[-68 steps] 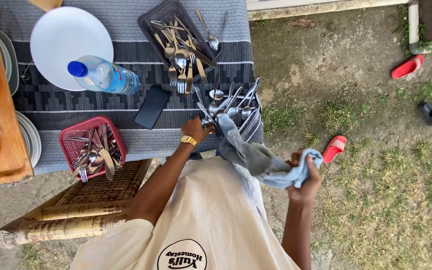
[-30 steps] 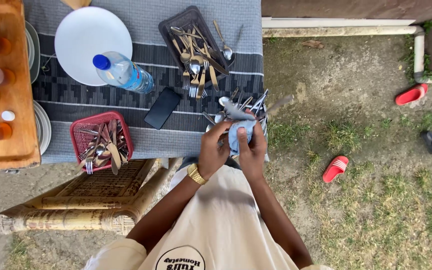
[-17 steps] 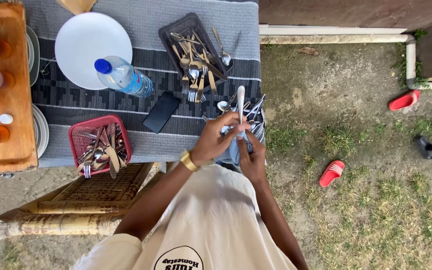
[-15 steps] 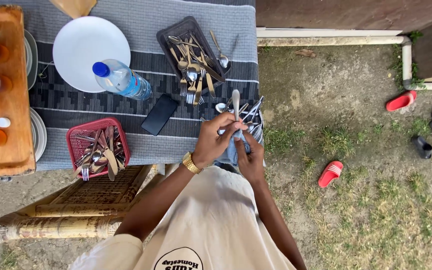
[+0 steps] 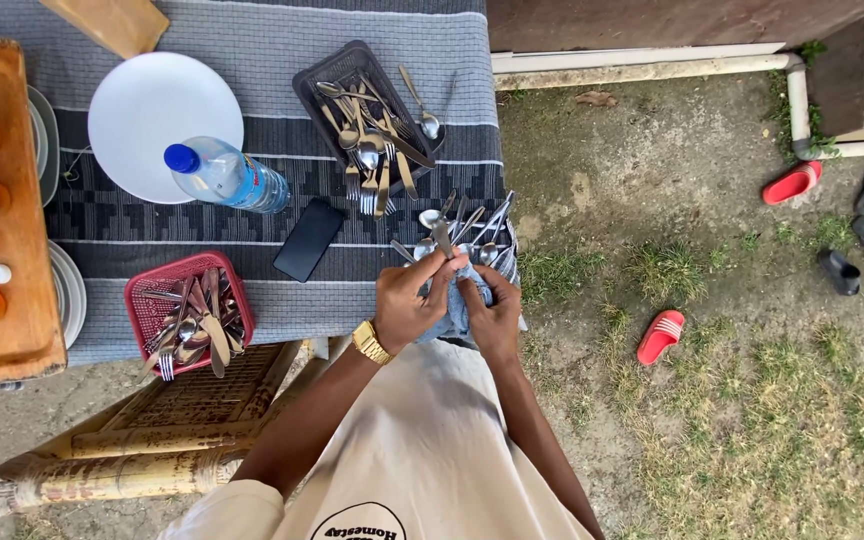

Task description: Dry and clean various pieces of cutlery using a cloth.

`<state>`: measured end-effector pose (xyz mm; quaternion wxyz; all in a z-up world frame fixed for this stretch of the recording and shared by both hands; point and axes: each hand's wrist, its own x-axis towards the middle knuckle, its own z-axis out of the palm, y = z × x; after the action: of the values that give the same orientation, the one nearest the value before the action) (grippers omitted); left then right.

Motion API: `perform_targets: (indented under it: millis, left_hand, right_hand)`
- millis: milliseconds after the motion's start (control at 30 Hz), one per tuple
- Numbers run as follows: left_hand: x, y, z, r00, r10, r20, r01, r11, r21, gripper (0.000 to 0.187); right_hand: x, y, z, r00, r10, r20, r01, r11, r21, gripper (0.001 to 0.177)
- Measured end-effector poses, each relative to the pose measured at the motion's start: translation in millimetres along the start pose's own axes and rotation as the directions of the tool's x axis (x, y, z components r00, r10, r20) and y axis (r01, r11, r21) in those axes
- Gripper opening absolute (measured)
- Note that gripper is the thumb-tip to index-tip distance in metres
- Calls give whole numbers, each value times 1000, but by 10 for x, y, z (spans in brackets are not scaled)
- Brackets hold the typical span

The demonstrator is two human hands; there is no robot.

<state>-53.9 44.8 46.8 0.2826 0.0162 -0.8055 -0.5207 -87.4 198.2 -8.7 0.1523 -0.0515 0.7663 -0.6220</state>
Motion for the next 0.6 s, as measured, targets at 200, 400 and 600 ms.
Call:
perform_targets:
  millis: [200,400,600]
  left_hand:
    - [-52,-114,-37,986,164,9,-165,984,72,23]
    - [2,-80,-183,999,26,-41,-25,999,25,19]
    - [246,23,-180,986,-165,0,165,984,-66,13]
  right_hand:
    - [57,20,83,994,-68,-83,53,984,-171,13]
    - [162,523,-84,989,8,-149,-45,968,-246,14]
    - [155,101,-221,998,-32,-50,51,896,441,14]
